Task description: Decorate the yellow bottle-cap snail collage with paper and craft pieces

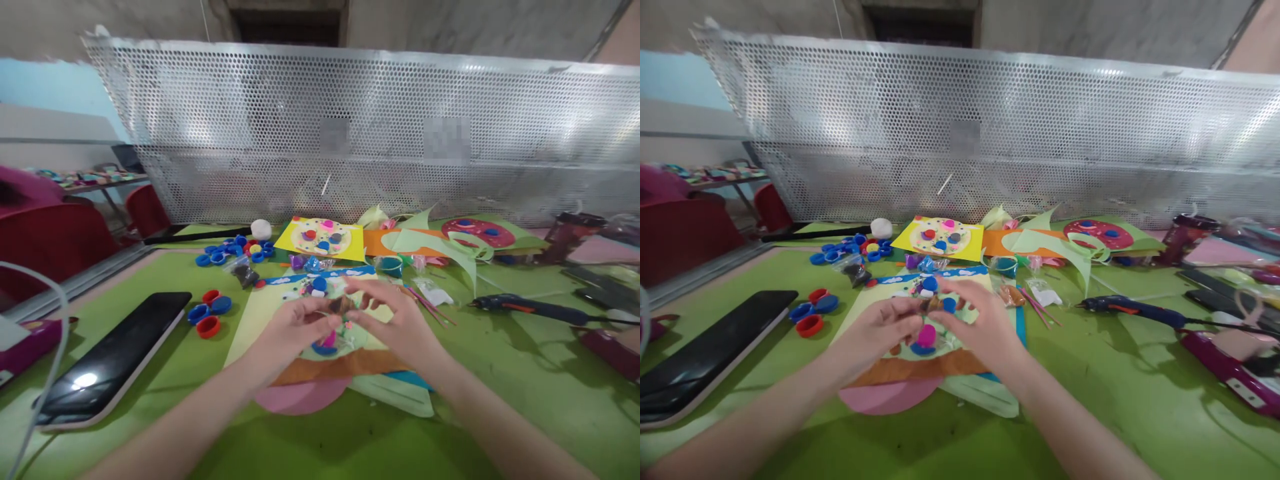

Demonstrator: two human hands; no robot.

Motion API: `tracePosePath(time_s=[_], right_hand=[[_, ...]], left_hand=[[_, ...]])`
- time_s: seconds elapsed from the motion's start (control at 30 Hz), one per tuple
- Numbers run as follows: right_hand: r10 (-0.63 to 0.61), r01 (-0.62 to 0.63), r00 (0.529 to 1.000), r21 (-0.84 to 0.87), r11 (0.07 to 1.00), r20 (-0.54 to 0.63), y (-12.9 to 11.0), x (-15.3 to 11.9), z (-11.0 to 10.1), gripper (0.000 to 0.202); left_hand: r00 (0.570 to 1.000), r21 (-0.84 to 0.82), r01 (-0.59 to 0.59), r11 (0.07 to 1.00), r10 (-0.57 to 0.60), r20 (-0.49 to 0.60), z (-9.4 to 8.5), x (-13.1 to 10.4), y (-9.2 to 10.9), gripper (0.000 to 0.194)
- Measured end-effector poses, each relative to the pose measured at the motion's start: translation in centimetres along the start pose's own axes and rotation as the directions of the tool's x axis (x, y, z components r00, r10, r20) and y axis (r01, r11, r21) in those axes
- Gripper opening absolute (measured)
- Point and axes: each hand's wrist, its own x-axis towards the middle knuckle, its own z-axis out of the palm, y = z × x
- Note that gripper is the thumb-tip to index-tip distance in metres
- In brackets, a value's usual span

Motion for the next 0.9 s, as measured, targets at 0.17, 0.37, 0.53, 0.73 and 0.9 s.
tracePosePath(time_s=[0.17,0.37,0.53,0.73,0.9], right_hand=[[-0.040,0.027,0.994,0.124,0.992,0.101,-0.3,-0.9,1.4,0.015],[0.033,-0.031,0.996,0.019,0.999,-0.079,0.1,0.3,-0.5,0.021],[0.055,-0.057,0.996,0.016,0.998,0.067,-0.4,-0.2,-0.1,0.034],[0.101,-0.114,0.988,0.106,0.988,0.119,-0.5,-0.3,-0.1,0.017],[0.179,-0.176,0.983,0.070,0.982,-0.035,-0.5,0.6,-1.7,0.029]], left_hand=[[0.993,0.036,-0.116,0.993,0.116,0.011,0.5,-0.5,0.4,0.015],[0.987,0.211,-0.132,0.969,0.147,-0.060,-0.1,-0.3,0.3,0.020],[0.998,0.119,-0.064,0.991,0.065,-0.007,0.1,-0.2,0.2,0.021],[0.986,0.268,-0.136,0.954,0.155,-0.053,0.4,-0.8,1.0,0.021],[0.994,0.206,-0.074,0.976,0.088,-0.061,0.4,-0.6,0.8,0.016]])
